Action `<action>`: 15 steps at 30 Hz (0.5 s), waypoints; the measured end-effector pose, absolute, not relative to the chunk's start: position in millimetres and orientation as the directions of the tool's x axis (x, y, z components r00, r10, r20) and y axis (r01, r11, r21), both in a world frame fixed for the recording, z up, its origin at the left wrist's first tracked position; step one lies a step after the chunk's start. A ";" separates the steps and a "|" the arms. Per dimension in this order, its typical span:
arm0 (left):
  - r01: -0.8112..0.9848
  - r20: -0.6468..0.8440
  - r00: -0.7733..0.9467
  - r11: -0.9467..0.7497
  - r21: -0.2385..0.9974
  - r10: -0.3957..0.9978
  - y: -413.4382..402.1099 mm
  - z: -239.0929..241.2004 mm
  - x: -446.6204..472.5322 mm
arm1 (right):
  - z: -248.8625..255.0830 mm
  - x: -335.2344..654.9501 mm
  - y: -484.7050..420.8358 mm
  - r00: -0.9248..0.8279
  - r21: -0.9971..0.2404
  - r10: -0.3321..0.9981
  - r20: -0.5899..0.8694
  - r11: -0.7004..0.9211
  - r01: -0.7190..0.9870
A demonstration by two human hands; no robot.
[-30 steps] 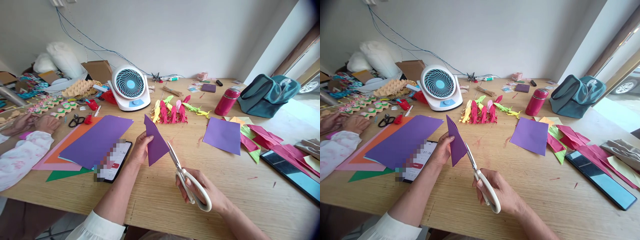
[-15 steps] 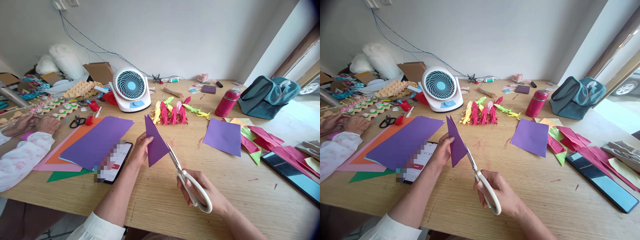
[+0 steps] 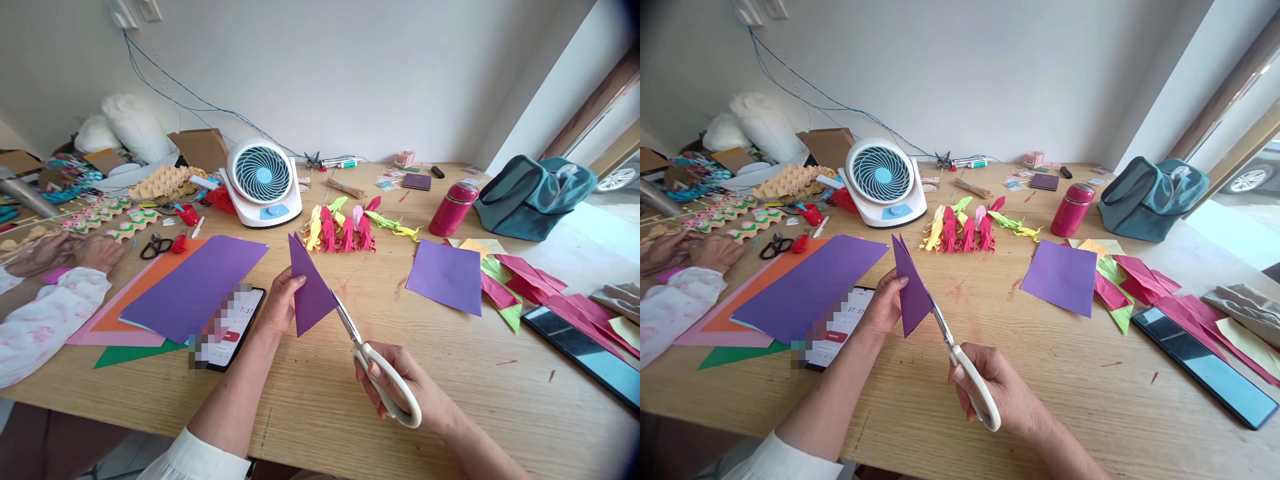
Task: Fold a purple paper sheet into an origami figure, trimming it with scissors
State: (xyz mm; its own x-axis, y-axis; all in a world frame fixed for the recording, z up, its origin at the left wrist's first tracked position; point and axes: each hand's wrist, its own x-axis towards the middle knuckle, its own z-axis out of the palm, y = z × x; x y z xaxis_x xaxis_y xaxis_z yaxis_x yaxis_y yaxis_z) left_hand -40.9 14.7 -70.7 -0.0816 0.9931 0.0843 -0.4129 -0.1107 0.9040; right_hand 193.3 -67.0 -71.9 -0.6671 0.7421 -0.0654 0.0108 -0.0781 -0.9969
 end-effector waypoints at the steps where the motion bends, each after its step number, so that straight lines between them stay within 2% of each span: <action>1: -0.412 0.086 -0.081 -0.112 0.904 0.993 14.6 -70.7 -40.9 | -72.0 193.1 -67.0 -0.669 -0.997 0.740 -0.067 -0.082 0.009; 15: -0.400 0.070 -0.064 -0.090 0.912 0.995 13.7 -73.3 -37.4 | -69.2 192.2 -68.0 -0.654 -0.994 0.751 -0.096 -0.107 0.022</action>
State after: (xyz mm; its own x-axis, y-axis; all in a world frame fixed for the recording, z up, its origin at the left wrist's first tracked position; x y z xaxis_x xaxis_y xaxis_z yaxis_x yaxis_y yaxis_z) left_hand -37.4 13.7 -73.3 -0.0638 0.9955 0.0701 -0.4002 -0.0899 0.9120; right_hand 192.2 -68.0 -69.2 -0.6538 0.7506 -0.0956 0.0222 -0.1072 -0.9940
